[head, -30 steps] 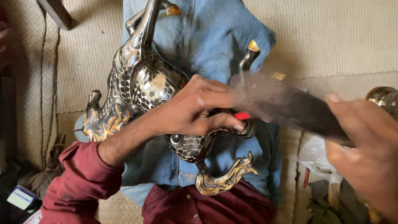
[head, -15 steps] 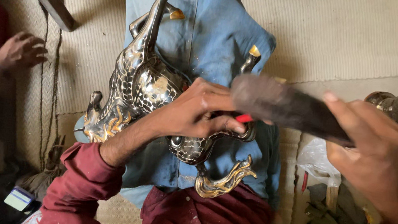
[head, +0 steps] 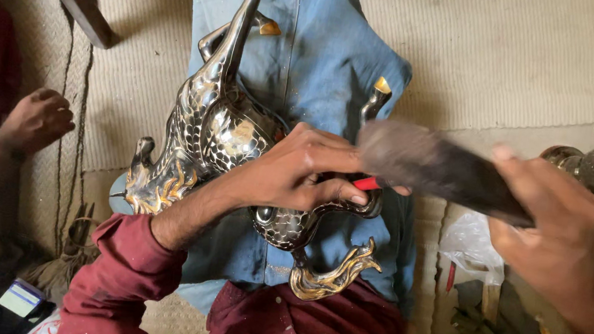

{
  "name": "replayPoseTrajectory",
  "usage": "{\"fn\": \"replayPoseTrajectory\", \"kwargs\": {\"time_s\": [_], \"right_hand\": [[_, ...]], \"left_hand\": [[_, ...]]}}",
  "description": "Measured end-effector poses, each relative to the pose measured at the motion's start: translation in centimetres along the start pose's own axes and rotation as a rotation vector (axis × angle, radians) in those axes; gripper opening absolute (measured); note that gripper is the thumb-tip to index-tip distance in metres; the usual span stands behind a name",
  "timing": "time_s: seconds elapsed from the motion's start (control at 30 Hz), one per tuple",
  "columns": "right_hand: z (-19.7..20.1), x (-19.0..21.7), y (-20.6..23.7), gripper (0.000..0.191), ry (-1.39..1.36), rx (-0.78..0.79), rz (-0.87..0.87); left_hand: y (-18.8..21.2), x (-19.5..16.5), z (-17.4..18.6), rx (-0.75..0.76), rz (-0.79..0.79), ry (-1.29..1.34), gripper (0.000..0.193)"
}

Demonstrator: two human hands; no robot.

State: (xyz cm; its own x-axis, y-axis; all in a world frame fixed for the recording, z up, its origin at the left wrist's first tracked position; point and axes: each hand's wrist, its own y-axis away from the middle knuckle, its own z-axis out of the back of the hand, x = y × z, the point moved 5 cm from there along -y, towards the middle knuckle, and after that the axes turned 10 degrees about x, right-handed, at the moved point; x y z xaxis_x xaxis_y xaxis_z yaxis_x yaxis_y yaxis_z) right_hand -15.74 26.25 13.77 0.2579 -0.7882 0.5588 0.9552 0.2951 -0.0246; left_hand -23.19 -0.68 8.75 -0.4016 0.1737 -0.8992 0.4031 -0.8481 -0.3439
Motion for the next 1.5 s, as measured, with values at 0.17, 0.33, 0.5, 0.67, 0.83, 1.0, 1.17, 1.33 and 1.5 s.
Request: {"fn": "replayPoseTrajectory", "kwargs": {"time_s": [0.17, 0.33, 0.5, 0.67, 0.83, 1.0, 1.17, 1.33, 1.5], "right_hand": [[-0.4, -1.3, 0.6, 0.048, -0.074, 0.039, -0.117], [-0.7, -1.2, 1.2, 0.057, -0.033, 0.026, -0.016], [-0.8, -1.7, 1.9, 0.073, 0.067, 0.015, -0.055], [-0.8, -2.0, 2.6, 0.077, 0.116, 0.022, -0.085], [-0.6, -1.6, 3.0, 0.08, 0.187, 0.003, -0.117], [-1.0, -1.1, 3.3, 0.07, 0.295, 0.016, -0.062], [-1.1, -1.2, 3.9, 0.078, 0.314, -0.047, 0.019], [-2.6, -2.3, 3.8, 0.076, 0.07, -0.033, -0.01], [-7.8, -1.1, 5.1, 0.031, -0.522, 0.015, -0.209]], "left_hand": [[0.1, 0.1, 0.0, -0.003, -0.023, 0.003, 0.059], [0.4, 0.5, -0.1, -0.003, 0.0, -0.011, 0.058], [0.5, 0.5, -0.1, 0.006, -0.008, -0.015, 0.057], [0.6, 1.0, -0.2, 0.05, 0.096, 0.016, 0.055], [0.9, 0.1, 0.3, 0.018, -0.009, -0.033, 0.056], [0.7, -0.3, 0.3, 0.032, -0.018, -0.012, 0.055], [0.9, -0.2, 0.4, 0.025, -0.03, -0.035, 0.056], [0.8, 0.0, 0.4, 0.031, -0.049, 0.041, 0.052], [4.0, 0.6, 2.3, -0.244, 0.09, 0.319, 0.045]]}}
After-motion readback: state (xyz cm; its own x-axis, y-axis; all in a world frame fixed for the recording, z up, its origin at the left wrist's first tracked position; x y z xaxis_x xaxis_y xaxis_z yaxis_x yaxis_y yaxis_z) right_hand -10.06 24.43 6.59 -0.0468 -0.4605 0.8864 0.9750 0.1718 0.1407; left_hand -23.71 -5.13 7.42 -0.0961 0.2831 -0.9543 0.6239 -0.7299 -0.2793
